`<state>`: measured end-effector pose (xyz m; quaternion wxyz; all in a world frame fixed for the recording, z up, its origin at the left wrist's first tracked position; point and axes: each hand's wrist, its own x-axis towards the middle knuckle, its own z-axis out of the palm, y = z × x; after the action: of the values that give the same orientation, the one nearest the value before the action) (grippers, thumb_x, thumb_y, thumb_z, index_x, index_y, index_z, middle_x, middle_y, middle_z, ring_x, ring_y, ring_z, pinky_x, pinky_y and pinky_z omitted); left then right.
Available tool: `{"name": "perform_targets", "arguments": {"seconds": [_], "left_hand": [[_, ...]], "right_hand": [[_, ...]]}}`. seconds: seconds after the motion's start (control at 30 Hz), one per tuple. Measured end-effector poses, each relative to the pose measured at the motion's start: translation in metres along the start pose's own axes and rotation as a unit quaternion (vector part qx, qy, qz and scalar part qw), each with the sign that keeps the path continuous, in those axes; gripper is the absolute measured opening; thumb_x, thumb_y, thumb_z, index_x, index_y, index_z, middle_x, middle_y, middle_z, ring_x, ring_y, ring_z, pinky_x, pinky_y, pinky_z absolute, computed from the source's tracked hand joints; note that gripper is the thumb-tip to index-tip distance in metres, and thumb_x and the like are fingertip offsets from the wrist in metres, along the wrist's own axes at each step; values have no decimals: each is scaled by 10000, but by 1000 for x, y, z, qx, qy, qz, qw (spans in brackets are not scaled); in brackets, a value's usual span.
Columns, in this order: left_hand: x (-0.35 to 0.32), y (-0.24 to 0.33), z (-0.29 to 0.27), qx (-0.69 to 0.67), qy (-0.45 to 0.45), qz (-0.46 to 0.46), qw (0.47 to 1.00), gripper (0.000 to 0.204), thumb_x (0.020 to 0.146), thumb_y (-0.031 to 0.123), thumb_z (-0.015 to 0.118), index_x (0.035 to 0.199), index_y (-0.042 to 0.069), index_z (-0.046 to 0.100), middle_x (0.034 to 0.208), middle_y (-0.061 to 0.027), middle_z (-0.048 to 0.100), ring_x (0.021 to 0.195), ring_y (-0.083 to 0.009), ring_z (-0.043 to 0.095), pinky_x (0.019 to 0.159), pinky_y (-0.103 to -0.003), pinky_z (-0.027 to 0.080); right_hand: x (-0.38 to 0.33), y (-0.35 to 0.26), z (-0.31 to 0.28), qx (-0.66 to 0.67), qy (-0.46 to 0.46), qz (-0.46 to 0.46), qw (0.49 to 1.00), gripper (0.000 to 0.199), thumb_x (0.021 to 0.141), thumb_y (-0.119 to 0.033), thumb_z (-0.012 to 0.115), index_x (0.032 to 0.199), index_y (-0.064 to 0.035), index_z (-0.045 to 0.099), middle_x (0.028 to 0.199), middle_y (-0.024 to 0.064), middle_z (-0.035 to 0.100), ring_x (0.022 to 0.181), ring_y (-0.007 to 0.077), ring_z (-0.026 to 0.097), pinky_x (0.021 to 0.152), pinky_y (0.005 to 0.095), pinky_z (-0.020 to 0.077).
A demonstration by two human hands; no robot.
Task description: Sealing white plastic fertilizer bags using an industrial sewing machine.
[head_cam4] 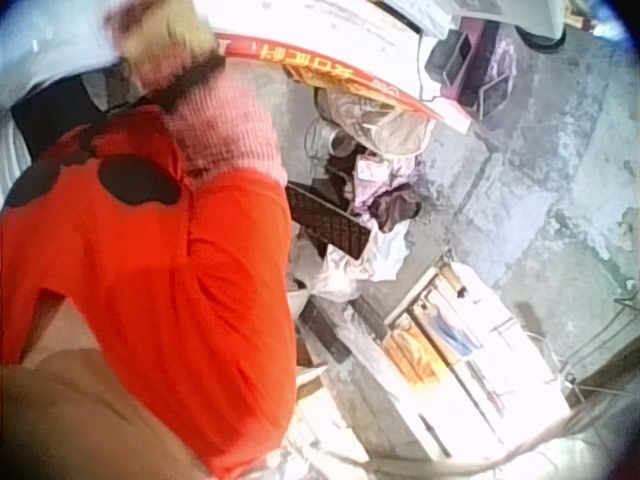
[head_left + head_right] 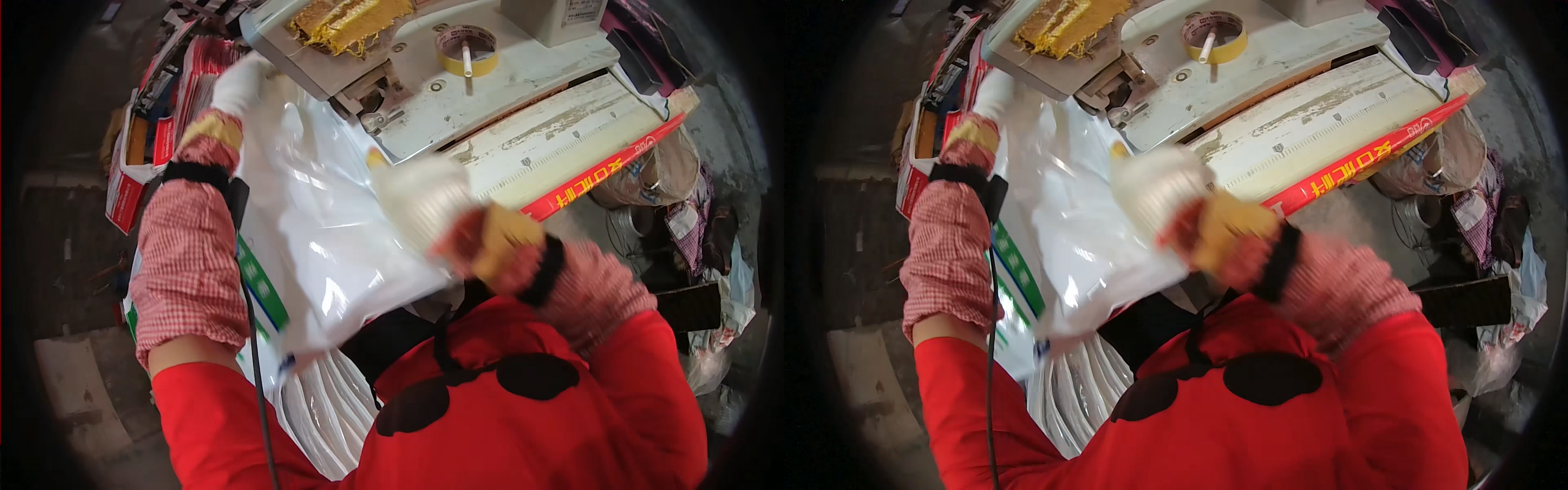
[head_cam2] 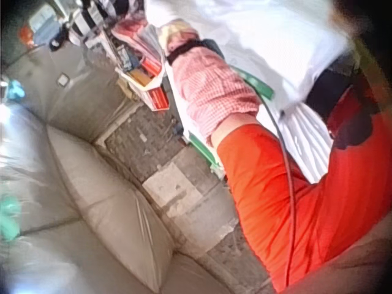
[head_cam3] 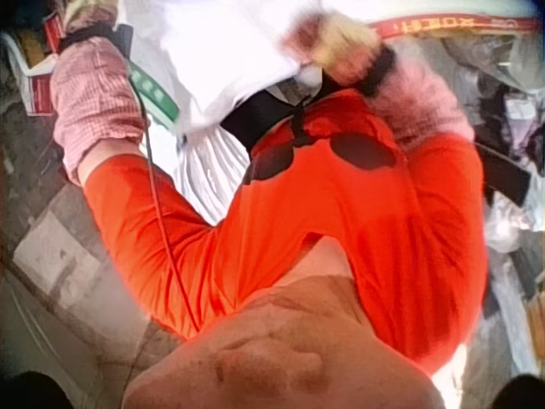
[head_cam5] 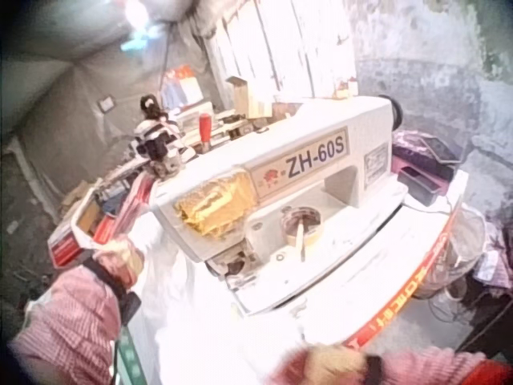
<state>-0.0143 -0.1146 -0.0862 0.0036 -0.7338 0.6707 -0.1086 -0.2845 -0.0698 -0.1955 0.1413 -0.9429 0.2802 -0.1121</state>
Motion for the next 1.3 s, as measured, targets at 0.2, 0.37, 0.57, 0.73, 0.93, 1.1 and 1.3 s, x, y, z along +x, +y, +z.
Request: {"name": "perform_targets", "arguments": {"seconds": [0.2, 0.37, 0.57, 0.73, 0.93, 1.1, 1.3], "left_hand": [[-9, 9, -56, 107, -9, 2, 994, 211, 803, 102, 610, 1004, 82, 670, 1018, -130, 644, 927, -322, 622, 802, -359, 493], [-100, 103, -85, -26, 75, 233, 969, 160, 767, 133, 695, 889, 46, 641, 828, -103, 607, 801, -280, 586, 716, -370, 456], [-125, 190, -86, 40, -35, 388, 920, 206, 796, 241, 637, 953, 128, 565, 929, -101, 604, 953, -340, 591, 839, -420, 480], [-117, 174, -140, 109, -139, 362, 915, 167, 827, 278, 581, 851, 113, 594, 755, -96, 541, 875, -316, 595, 822, -445, 471], [-166, 203, -222, 190, -449, 348, 801, 268, 764, 163, 587, 989, 264, 690, 639, 7, 590, 640, -225, 619, 565, -344, 501], [-104, 213, -201, 259, -273, 213, 902, 237, 764, -14, 537, 961, 64, 642, 832, -106, 638, 763, -279, 640, 673, -386, 515], [-97, 203, -134, 104, -596, 87, 791, 397, 832, 378, 585, 865, -8, 669, 787, -189, 646, 754, -374, 628, 725, -437, 498]], "right_hand": [[79, 15, -8, -5, 7, -76, 997, 224, 782, -194, 560, 858, -32, 695, 869, 160, 688, 793, 319, 667, 677, 423, 526], [99, 42, -36, 37, -161, -182, 969, 298, 757, -237, 584, 1002, -80, 649, 935, 154, 674, 859, 350, 641, 749, 411, 503], [114, 50, -23, 32, -162, -258, 952, 215, 732, -208, 640, 887, -68, 692, 864, 145, 688, 819, 329, 657, 713, 413, 511], [107, 45, -15, 139, -180, -151, 962, 142, 688, -204, 692, 765, -90, 726, 721, 123, 686, 713, 291, 672, 637, 412, 517], [100, 28, -4, 49, -106, -175, 978, 135, 622, -209, 753, 709, -108, 735, 690, 98, 679, 658, 287, 656, 601, 431, 507], [94, 29, -6, 34, -106, -133, 985, 161, 665, -174, 721, 802, -91, 732, 753, 97, 687, 690, 263, 659, 606, 424, 518], [84, 22, 8, 37, -35, -93, 994, 139, 768, -173, 627, 845, -133, 735, 803, 47, 689, 698, 229, 651, 605, 420, 524]]}}
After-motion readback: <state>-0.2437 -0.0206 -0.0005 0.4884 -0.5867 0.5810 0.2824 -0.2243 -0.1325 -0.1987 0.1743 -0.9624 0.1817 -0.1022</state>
